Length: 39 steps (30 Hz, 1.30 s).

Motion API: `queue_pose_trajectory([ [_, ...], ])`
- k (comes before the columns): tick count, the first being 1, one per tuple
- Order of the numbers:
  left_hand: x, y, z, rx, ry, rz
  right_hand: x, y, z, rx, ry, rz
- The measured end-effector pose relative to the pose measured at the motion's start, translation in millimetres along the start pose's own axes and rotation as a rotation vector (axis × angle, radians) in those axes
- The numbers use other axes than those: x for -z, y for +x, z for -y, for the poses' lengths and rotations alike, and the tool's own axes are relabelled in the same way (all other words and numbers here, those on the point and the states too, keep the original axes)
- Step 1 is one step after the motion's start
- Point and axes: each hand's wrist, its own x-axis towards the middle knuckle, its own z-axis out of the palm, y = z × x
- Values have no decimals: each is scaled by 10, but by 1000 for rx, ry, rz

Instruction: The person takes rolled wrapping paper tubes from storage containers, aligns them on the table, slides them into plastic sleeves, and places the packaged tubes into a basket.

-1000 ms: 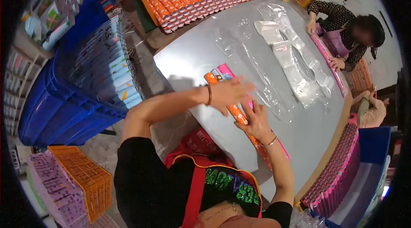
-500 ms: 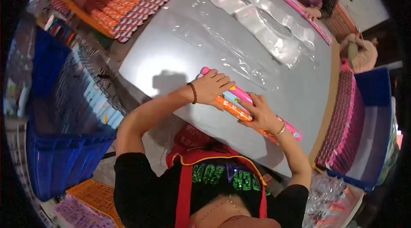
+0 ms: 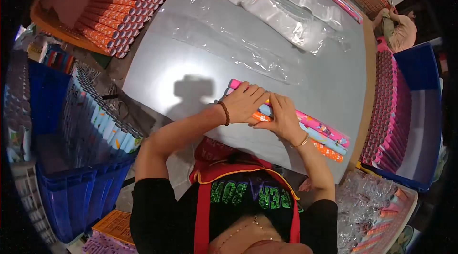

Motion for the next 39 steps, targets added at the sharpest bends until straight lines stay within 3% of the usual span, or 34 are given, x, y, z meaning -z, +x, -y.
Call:
queue_pose_trajectory([
  [4,52,3,3,2,-129,5,74,0,6,22,-3,55],
  [6,78,6,3,-23,-79,21,113,3,2,-29,3,193],
  [12,90,-223,394,-113,-131,109,62,-28,19,-29,-18,107],
  [15,119,-366,669,42,-440,101,102,-6,50,-32,-16,131],
  [18,179,-389,662,34,-376,143,113,6,66,-58,-16,156],
  [23,218,-298,590,-194,-181,59,118,3,67,-43,-19,157],
  [27,279,-242,500,-187,-116,115,128,-3,68,-45,-10,160],
  [36,90,-291,462,-182,-176,23,79,6,63,-9,-51,97],
  [39,105,-290,466,-198,-166,3,81,140,148,-107,-103,217],
])
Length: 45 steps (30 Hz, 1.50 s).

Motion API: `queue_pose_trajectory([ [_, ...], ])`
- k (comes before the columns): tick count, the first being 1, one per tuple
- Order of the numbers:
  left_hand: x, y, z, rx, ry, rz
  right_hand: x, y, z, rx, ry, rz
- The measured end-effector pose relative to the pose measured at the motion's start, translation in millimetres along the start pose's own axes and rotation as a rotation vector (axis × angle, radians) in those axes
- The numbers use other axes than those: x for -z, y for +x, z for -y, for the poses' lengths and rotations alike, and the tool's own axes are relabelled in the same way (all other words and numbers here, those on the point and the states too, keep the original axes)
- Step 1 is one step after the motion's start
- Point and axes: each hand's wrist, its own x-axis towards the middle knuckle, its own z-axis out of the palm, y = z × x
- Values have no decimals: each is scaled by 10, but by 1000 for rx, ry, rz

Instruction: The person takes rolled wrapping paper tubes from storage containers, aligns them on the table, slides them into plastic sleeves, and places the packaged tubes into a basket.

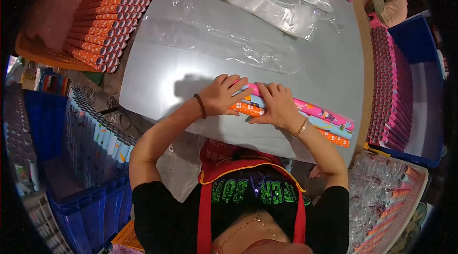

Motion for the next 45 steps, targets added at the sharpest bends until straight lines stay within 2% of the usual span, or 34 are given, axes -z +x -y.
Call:
queue_pose_trajectory([
  [2,-13,-3,0,7,15,9,-69,105,75,23,-107,-80],
  [9,-86,-40,34,25,-13,14,-233,160,185,-24,-168,-193],
  [11,-70,-87,91,9,-170,-89,-225,154,186,-14,-150,-205],
  [12,54,-99,70,102,-219,-83,-214,149,185,-21,-155,-186],
  [13,40,-150,97,107,-216,-82,-210,147,183,-28,-157,-166],
  [15,-17,-285,184,449,-290,-210,-196,142,188,-28,-153,-150],
  [16,24,-331,277,520,-479,-236,-196,135,191,-32,-152,-136],
  [17,-62,-418,317,518,-327,-374,-201,129,192,-27,-146,-133],
  [19,3,-402,313,664,-641,-420,-207,134,190,-24,-157,-136],
  [22,-19,-281,210,765,-924,-300,-235,132,185,-26,-151,-133],
  [23,-27,-236,179,766,-924,-302,-233,126,180,-26,-142,-139],
  [25,14,-154,133,733,-735,-122,-241,127,175,-35,-156,-118],
  [26,-59,-165,161,681,-735,-166,-236,126,175,-31,-143,-119],
  [31,-70,-184,174,726,-797,-152,-188,125,199,-44,-133,-115],
  [33,-42,-163,198,742,-848,-226,-194,101,190,-45,-133,-123],
  [34,-63,-137,224,724,-824,-358,-196,73,175,-51,-136,-128],
  [35,-44,-137,254,812,-669,-339,-190,44,163,-59,-143,-135],
  [37,-79,-73,363,608,-173,-581,-172,-27,135,-28,-132,-166],
  [38,-107,-34,397,646,-106,-606,-175,-57,120,-29,-124,-168],
  [39,-36,68,384,721,-48,-521,-172,-76,111,-44,-136,-178],
  [42,-224,277,570,768,79,-453,-176,-113,98,-37,-136,-152],
  [44,-286,366,653,816,230,-123,-165,-118,93,-20,-142,-201],
  [45,-356,341,734,811,234,-129,-162,-120,86,7,-141,-240],
])
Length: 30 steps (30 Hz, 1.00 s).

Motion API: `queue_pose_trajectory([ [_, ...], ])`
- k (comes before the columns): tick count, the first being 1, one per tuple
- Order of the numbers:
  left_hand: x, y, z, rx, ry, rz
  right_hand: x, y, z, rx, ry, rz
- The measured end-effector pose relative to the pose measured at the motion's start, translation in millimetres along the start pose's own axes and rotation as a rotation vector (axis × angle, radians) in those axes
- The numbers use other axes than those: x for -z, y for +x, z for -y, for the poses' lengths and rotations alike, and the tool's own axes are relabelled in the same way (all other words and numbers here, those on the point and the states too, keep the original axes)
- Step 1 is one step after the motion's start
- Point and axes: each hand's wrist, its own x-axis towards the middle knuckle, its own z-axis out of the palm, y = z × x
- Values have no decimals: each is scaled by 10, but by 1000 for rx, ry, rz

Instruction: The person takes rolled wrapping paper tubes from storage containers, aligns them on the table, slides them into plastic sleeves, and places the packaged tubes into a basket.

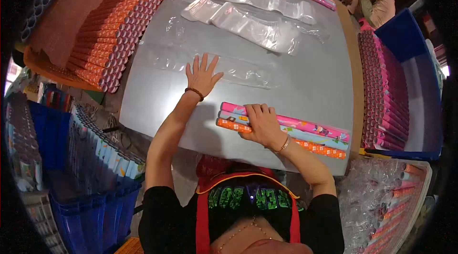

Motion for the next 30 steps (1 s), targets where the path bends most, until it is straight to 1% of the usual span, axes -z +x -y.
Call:
queue_pose_trajectory([
  [2,-129,13,253,24,57,202,11,-29,-31,0,-10,-7],
  [4,-26,18,511,5,73,283,39,-55,-67,-4,7,15],
  [7,108,-26,899,19,61,310,72,-93,-111,-6,21,61],
  [8,146,-34,999,-7,85,312,85,-111,-121,-19,22,89],
  [9,232,-37,1030,-35,108,310,99,-125,-130,-8,18,71],
  [10,293,-55,1028,-19,113,305,109,-127,-140,9,21,70],
  [12,423,-96,882,-31,-67,-39,129,-139,-164,-23,14,109],
  [13,577,-117,616,8,-176,-213,126,-140,-165,-24,-11,108],
  [14,608,-159,393,97,-247,-327,114,-138,-169,-16,-8,110],
  [15,658,-266,93,102,-389,-469,102,-139,-180,-12,1,98],
  [16,679,-400,-229,96,-418,-494,93,-132,-187,-9,7,87],
  [17,641,-480,-492,46,-444,-502,80,-122,-186,-5,8,87],
  [18,782,-519,-798,50,-456,-409,72,-130,-174,-6,-3,78],
  [19,729,-508,-908,-25,-436,-280,73,-131,-176,-2,-18,70],
  [20,758,-494,-1055,-73,-344,-190,77,-122,-177,4,-26,68],
  [22,788,-404,-1221,-263,-167,-69,83,-140,-168,4,-50,92],
  [23,755,-373,-1249,-274,-169,-75,36,-164,-188,13,-50,66],
  [25,609,-309,-1276,-399,-73,58,42,-167,-185,7,-56,47],
  [26,526,-274,-1261,-407,-68,57,43,-165,-184,13,-55,33],
  [28,491,-210,-1207,-441,-43,-58,45,-171,-177,6,-57,13],
  [29,479,-215,-1200,-311,-104,-15,41,-168,-176,3,-46,1],
  [30,479,-214,-1157,-311,-97,-16,40,-163,-176,0,-37,-11],
])
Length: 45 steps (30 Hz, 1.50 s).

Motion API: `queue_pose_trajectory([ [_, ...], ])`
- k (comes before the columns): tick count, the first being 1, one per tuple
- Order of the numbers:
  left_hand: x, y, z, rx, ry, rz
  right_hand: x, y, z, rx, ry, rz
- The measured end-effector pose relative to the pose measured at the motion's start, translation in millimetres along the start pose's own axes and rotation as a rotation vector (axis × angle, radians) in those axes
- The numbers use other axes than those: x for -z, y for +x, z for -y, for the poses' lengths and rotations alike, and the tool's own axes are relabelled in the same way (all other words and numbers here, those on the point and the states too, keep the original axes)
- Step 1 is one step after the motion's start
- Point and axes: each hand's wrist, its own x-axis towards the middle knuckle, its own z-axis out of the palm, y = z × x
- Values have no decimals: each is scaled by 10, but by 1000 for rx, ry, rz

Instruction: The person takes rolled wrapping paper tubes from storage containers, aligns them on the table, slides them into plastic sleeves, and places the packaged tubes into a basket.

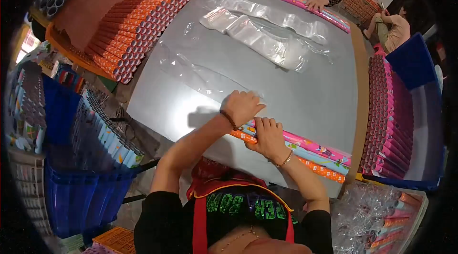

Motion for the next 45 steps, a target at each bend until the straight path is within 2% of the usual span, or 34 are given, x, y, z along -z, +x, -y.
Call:
queue_pose_trajectory([
  [3,17,-84,240,204,-326,-2,-2,-10,-8,-12,-16,67],
  [6,-35,-196,536,264,-679,-46,29,-9,-10,-22,10,115],
  [10,-106,-304,714,269,-664,7,51,-15,-7,-22,21,123],
  [12,-143,-356,735,125,-654,-112,51,-27,-5,-20,23,123],
  [13,-136,-389,702,130,-657,-115,62,-39,2,-18,37,114],
  [15,-127,-428,612,310,-722,-107,119,-13,11,-7,47,109],
  [16,-156,-449,599,318,-725,-111,194,14,29,-38,47,136],
  [18,-219,-496,582,244,-596,-182,292,63,42,-62,47,169],
  [20,-251,-560,549,231,-638,-182,341,109,4,-69,62,99],
  [23,-266,-622,498,108,-703,-267,326,149,-60,-68,70,39],
  [26,-267,-686,433,180,-701,-257,286,174,-82,-69,63,16],
  [36,-77,-661,316,215,-582,-269,218,109,-68,-89,39,52],
  [38,-50,-630,335,25,-364,-431,193,92,-89,-112,8,111],
  [43,224,-638,235,-213,-371,-289,113,75,-115,-86,7,30],
  [45,172,-672,210,-187,-381,-321,118,93,-114,-89,5,33],
])
